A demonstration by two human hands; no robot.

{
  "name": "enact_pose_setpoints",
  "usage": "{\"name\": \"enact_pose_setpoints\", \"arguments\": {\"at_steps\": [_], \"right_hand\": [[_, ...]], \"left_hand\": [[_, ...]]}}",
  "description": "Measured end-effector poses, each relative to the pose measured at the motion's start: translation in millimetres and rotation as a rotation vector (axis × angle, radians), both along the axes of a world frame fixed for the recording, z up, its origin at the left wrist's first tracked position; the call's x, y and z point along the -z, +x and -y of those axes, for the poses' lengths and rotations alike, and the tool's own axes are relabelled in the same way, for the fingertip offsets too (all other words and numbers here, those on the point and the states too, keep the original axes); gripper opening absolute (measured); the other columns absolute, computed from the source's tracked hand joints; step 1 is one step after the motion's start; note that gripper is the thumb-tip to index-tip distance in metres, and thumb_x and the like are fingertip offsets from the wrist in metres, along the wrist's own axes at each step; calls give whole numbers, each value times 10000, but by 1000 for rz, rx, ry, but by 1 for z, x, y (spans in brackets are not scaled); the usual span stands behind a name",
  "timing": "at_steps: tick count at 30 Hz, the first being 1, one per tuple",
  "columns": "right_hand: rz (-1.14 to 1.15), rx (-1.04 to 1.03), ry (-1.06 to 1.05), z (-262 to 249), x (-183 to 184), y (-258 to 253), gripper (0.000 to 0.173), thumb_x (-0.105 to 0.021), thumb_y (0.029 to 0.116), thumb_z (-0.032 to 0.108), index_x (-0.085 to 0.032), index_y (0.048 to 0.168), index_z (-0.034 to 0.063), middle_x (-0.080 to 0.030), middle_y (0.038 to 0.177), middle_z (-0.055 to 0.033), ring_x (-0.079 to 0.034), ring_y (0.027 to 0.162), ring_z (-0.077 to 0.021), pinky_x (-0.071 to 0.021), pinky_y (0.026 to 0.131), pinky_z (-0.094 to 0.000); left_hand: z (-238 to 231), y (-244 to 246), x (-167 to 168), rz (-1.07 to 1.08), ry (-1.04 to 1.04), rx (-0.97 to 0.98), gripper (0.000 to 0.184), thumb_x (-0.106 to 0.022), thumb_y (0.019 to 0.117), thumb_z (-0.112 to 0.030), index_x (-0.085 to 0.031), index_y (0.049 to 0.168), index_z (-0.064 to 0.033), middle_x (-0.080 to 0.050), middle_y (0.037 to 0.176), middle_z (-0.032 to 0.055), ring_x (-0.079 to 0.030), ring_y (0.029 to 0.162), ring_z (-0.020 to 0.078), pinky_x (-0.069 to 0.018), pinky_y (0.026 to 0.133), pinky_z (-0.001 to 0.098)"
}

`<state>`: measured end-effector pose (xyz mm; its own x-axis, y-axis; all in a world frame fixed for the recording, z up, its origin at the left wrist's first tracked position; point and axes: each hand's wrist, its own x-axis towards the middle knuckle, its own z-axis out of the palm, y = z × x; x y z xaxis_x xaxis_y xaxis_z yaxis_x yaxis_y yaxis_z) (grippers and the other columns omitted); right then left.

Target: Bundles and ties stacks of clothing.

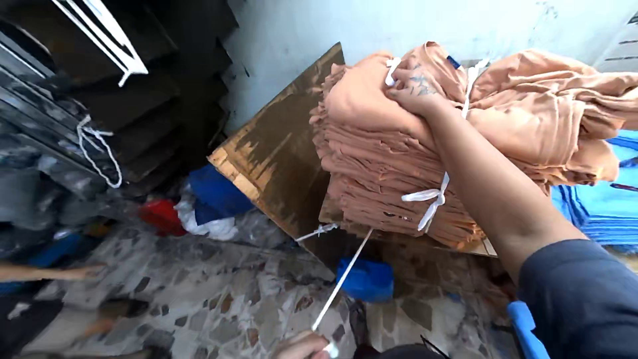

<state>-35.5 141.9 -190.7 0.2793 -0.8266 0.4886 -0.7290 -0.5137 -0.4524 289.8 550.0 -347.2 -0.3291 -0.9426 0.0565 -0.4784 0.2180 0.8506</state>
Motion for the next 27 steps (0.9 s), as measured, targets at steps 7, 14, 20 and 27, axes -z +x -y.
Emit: {"name": "enact_pose_setpoints", "arguments": {"at_steps": [7, 14, 20, 27], "right_hand": [[-277, 206, 275, -10, -53, 25, 386, -670, 949, 309, -696, 1166, -9, -635, 1260, -274, -561, 1242, -465, -426, 983, -716], [456, 197, 329, 47, -34, -11, 260, -626, 1002, 177, -669, 1215, 33, -672, 1116, -151, -636, 987, -237, -522, 885, -441], [907, 112, 347, 84, -26, -21, 261, -563, 999, 56, -624, 1251, 31, -668, 1005, -92, -603, 782, -139, -504, 671, -317], [778, -43, 415, 93, -17, -26, 538, -443, 1030, 59, -375, 1556, 146, -702, 1163, -83, -675, 877, -122, -540, 674, -290]], "left_hand": [[129, -94, -135, -459, -847, 487, 314, -531, 1070, -338, -614, 850, -130, -551, 706, -24, -548, 642, 54, -484, 619, 190], [396, -208, -278, -861, -565, -25, 139, -537, 1022, -103, -598, 903, -64, -534, 617, -39, -415, 427, 31, -384, 388, 205], [573, -236, -189, -320, 107, -212, 217, -623, 969, -197, -660, 1070, -8, -602, 844, 111, -522, 684, 202, -461, 624, 400], [565, -233, -191, -541, 257, 1, 228, -540, 1004, -274, -610, 856, -115, -444, 585, -42, -318, 430, 50, -265, 408, 213]]}}
